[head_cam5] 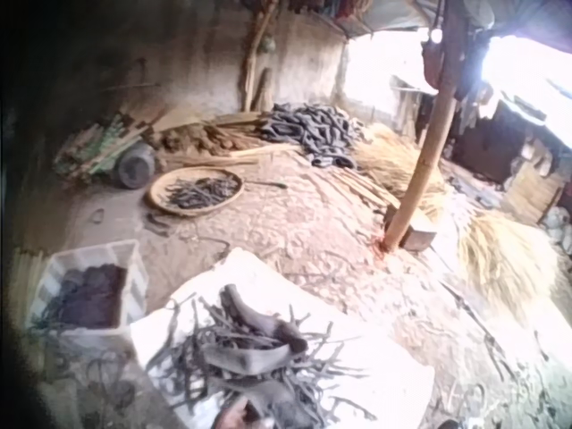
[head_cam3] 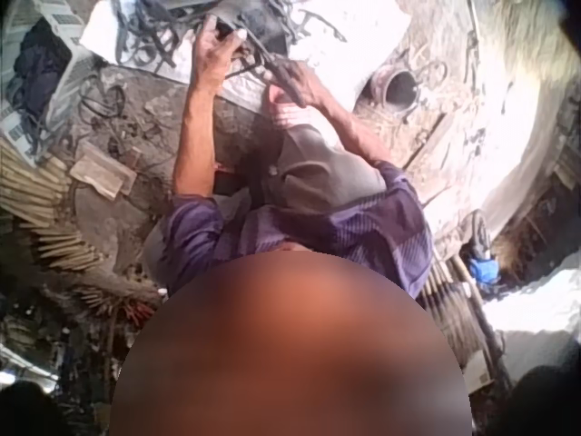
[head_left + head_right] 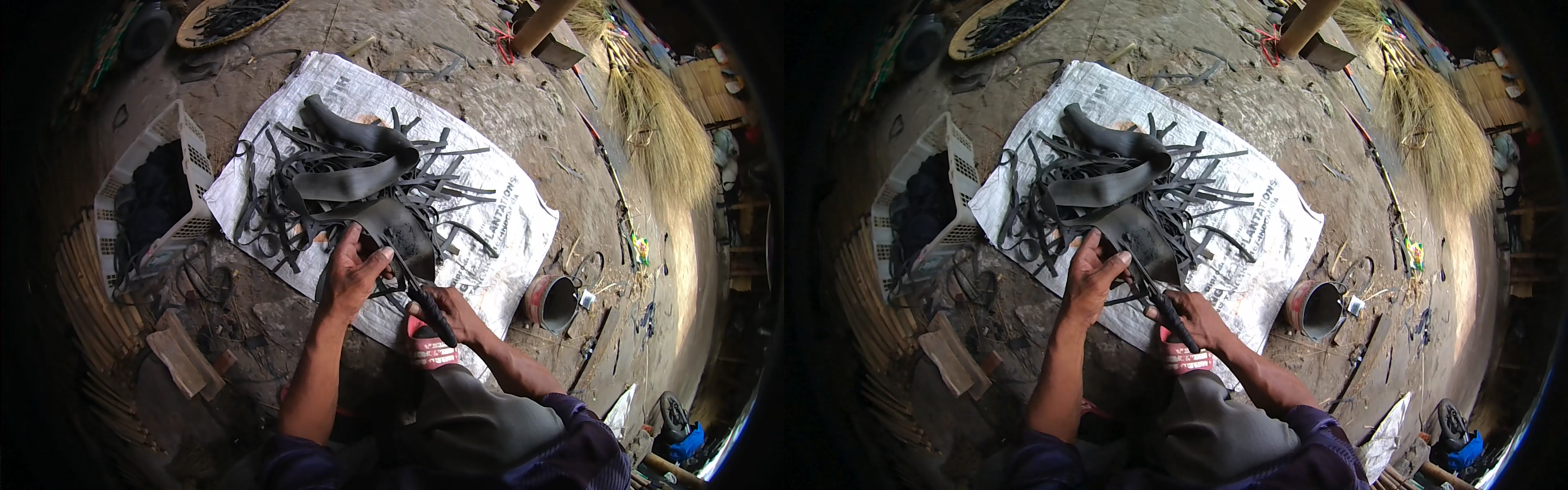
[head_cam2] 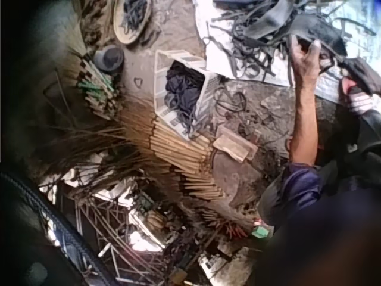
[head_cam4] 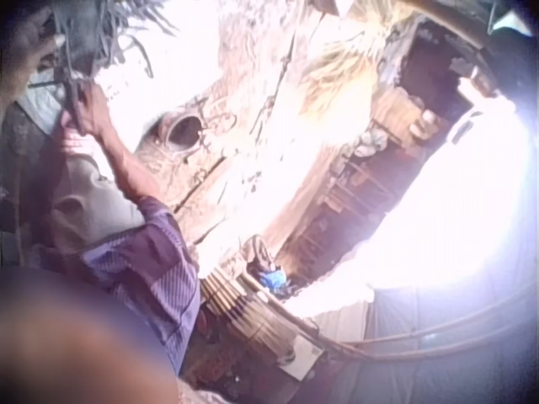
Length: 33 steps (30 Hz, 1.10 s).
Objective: The person sits on the floor and uses shears to cut a large piece of black rubber into narrow strips. The cut strips are placed on a white sack on the ground. The person repeatedly repositions the rubber and continues cutting until the clip ends.
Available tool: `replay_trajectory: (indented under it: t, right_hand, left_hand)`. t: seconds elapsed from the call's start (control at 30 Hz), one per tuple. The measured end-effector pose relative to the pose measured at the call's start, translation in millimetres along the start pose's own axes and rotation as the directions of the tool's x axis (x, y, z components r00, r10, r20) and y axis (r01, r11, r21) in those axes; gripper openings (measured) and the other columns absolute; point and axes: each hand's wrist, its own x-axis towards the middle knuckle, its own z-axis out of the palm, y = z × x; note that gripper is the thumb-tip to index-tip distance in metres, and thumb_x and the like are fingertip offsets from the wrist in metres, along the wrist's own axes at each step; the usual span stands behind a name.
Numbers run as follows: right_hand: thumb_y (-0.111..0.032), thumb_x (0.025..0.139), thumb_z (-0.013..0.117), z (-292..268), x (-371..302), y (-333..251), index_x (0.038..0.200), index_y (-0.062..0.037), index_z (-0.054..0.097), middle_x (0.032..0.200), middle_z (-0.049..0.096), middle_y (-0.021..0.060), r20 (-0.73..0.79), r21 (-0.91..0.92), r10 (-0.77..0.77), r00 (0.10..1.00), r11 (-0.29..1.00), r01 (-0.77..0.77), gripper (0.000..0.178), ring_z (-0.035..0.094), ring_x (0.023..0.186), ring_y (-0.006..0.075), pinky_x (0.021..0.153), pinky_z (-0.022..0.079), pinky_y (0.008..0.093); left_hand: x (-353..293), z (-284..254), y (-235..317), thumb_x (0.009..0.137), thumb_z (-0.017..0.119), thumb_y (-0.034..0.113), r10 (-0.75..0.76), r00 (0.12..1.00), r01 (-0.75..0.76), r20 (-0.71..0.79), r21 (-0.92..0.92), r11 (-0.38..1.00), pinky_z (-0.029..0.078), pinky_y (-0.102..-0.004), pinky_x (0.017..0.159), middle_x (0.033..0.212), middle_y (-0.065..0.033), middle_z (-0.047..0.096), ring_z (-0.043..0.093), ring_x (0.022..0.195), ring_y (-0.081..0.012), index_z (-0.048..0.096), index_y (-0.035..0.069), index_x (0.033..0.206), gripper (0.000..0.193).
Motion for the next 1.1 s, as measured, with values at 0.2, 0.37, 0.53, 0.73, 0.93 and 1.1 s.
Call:
replay_trajectory:
  t: [0.2, 0.37, 0.53, 0.73, 0.93, 1.1]
  right_hand:
    - [-0.057, 0.098, 0.065, 1.9, 1.3, -0.2, 0.096, -0.0007, 0.062, 0.073, 0.058, 0.0111, -0.075, 0.034, -0.119, 0.99, 0.992, 0.122, 0.056, 0.055, 0.071, 0.0216, 0.067, 0.045, 0.0418]
    - [-0.056, 0.099, 0.064, -0.5, 0.8, -1.6, 0.101, -0.0004, 0.064, 0.075, 0.062, 0.0166, -0.004, 0.023, 0.0, 1.0, 1.0, 0.0, 0.056, 0.064, 0.075, 0.031, 0.071, 0.048, 0.0446]
    - [-0.055, 0.099, 0.065, 3.7, 2.2, -1.3, 0.096, -0.0002, 0.063, 0.073, 0.058, 0.0097, -0.078, 0.03, -0.124, 0.989, 0.992, 0.126, 0.055, 0.054, 0.069, 0.0202, 0.065, 0.045, 0.0404]
    - [-0.057, 0.098, 0.065, 0.7, 2.9, -2.2, 0.105, 0.0002, 0.065, 0.08, 0.064, 0.016, 0.011, 0.043, 0.021, 1.0, 0.999, -0.021, 0.058, 0.064, 0.076, 0.0291, 0.071, 0.048, 0.0432]
    - [-0.057, 0.097, 0.067, 4.9, 3.6, -6.6, 0.102, 0.0004, 0.067, 0.074, 0.06, 0.012, -0.139, 0.028, -0.149, 0.979, 0.988, 0.154, 0.057, 0.058, 0.071, 0.0213, 0.068, 0.047, 0.041]
    - [-0.059, 0.097, 0.066, 0.9, 4.2, -8.6, 0.11, -0.0004, 0.066, 0.08, 0.065, 0.0172, 0.012, -0.032, 0.079, 0.997, 0.996, -0.079, 0.06, 0.064, 0.077, 0.0297, 0.073, 0.049, 0.0439]
  left_hand:
    - [0.4, 2.1, -0.6, 0.096, 0.071, 0.009, -0.058, 0.995, 0.048, 0.082, 0.108, 0.993, 0.053, -0.0252, 0.074, 0.105, -0.0033, 0.066, 0.062, 0.086, -0.0081, 0.054, 0.0, 0.127, 0.036]
    - [2.0, -0.9, -0.3, 0.097, 0.07, 0.008, 0.051, 0.999, -0.051, 0.003, -0.039, 0.998, 0.052, -0.0254, 0.083, 0.114, -0.0042, 0.066, 0.062, 0.098, -0.0086, 0.054, 0.003, 0.132, 0.039]
    - [1.4, -4.7, 0.6, 0.096, 0.069, 0.006, -0.12, 0.992, 0.113, 0.043, 0.138, 0.984, 0.055, -0.0264, 0.074, 0.111, -0.0043, 0.065, 0.064, 0.086, -0.008, 0.053, 0.002, 0.13, 0.038]
    - [1.1, -4.0, 3.6, 0.096, 0.069, 0.008, 0.004, 1.0, -0.002, -0.03, 0.039, 0.999, 0.053, -0.027, 0.074, 0.102, -0.0031, 0.065, 0.061, 0.083, -0.0083, 0.054, 0.003, 0.127, 0.035]
    - [-1.8, -0.1, 8.5, 0.094, 0.07, 0.006, -0.053, 0.992, 0.044, 0.111, 0.089, 0.995, 0.053, -0.0262, 0.075, 0.102, -0.0024, 0.066, 0.062, 0.087, -0.0085, 0.054, 0.004, 0.129, 0.038]
    - [-0.1, -1.4, 13.0, 0.095, 0.07, 0.006, -0.006, 1.0, 0.006, -0.018, -0.019, 1.0, 0.054, -0.0259, 0.073, 0.106, -0.0025, 0.066, 0.063, 0.086, -0.0086, 0.053, 0.005, 0.132, 0.041]
